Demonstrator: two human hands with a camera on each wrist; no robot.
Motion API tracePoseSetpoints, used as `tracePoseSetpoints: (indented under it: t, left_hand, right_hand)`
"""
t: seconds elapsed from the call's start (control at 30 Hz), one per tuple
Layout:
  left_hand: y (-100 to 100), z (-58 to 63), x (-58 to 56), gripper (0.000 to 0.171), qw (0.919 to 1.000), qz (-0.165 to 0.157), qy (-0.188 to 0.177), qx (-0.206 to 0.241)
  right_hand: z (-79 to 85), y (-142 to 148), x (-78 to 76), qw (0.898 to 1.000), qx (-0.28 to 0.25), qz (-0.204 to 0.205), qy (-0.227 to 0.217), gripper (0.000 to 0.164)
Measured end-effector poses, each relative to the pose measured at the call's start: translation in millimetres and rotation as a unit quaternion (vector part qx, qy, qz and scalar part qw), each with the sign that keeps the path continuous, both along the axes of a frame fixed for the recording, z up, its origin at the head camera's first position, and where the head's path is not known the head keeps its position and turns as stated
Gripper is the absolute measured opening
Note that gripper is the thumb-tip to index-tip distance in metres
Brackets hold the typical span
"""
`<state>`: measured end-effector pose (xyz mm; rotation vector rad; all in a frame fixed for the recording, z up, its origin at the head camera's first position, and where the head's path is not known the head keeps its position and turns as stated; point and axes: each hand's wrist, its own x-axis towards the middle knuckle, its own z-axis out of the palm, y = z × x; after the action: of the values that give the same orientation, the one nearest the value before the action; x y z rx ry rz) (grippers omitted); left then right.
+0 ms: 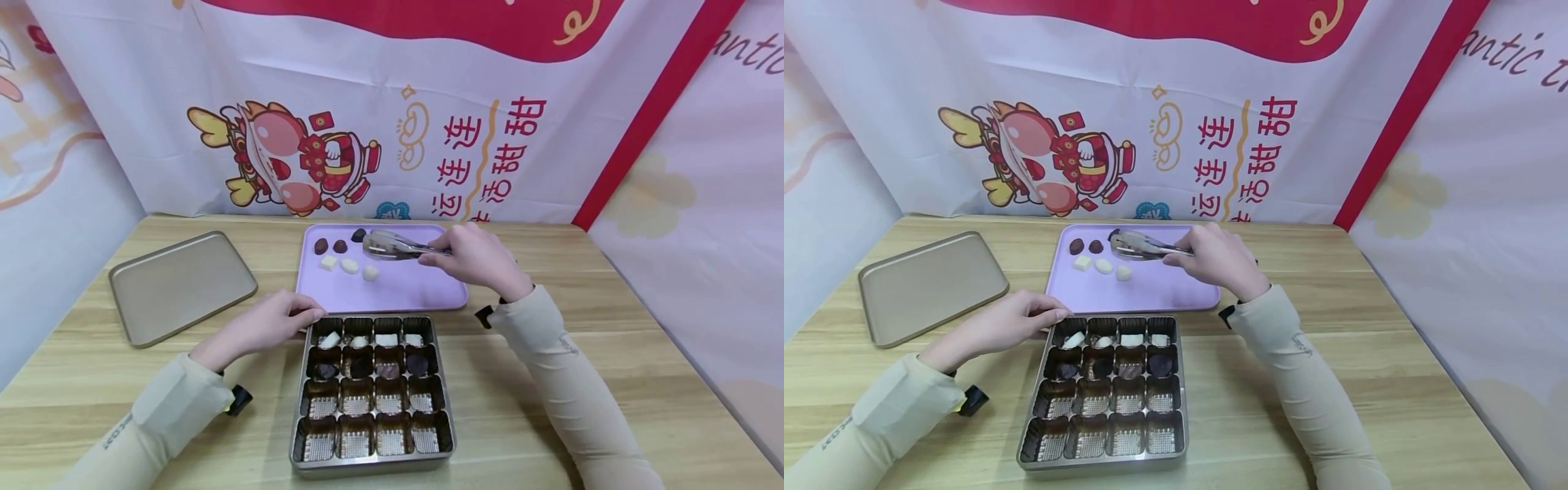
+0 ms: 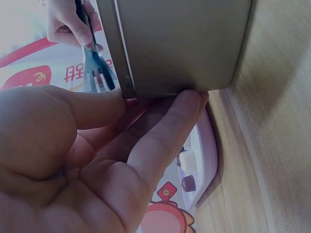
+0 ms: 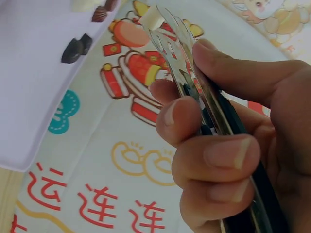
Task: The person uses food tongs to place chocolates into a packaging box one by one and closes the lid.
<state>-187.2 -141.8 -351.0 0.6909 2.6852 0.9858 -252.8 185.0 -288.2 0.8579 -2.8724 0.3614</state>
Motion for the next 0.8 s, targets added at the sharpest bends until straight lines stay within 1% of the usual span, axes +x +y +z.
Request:
tracePoseSetpoints:
  t: [0.17,0.27,0.47,0.53,0.7,0.8]
  left_hand:
    - [-0.4,0.5,0.1,0.021,1.0000,0.000,-0.001,-0.002]
    - [-0.8,0.3,-0.6,0.022,1.0000,-0.001,0.003,-0.007]
    - [-1.5,-0.6,-1.9,0.022,0.9999,-0.006,0.012,-0.011]
    - [-1.6,-0.5,-2.0,0.022,0.9998,-0.006,0.013,-0.011]
    - [-0.8,-0.2,-1.2,0.021,1.0000,-0.002,0.004,-0.006]
    - [0.0,-0.1,-1.0,0.020,1.0000,0.001,-0.002,-0.006]
  right_hand:
    - [8.4,-1.6,10.2,1.000,-0.007,0.020,0.007,0.023]
    - [12.0,-2.0,16.1,0.999,-0.002,0.039,0.016,0.023]
    - [18.5,-1.6,28.0,0.996,0.020,0.083,0.036,0.032]
    - [20.2,-1.7,31.1,0.994,0.025,0.094,0.044,0.033]
    - [23.2,-2.1,37.2,0.990,0.030,0.126,0.052,0.031]
    - [25.0,-2.4,41.6,0.987,0.029,0.147,0.049,0.030]
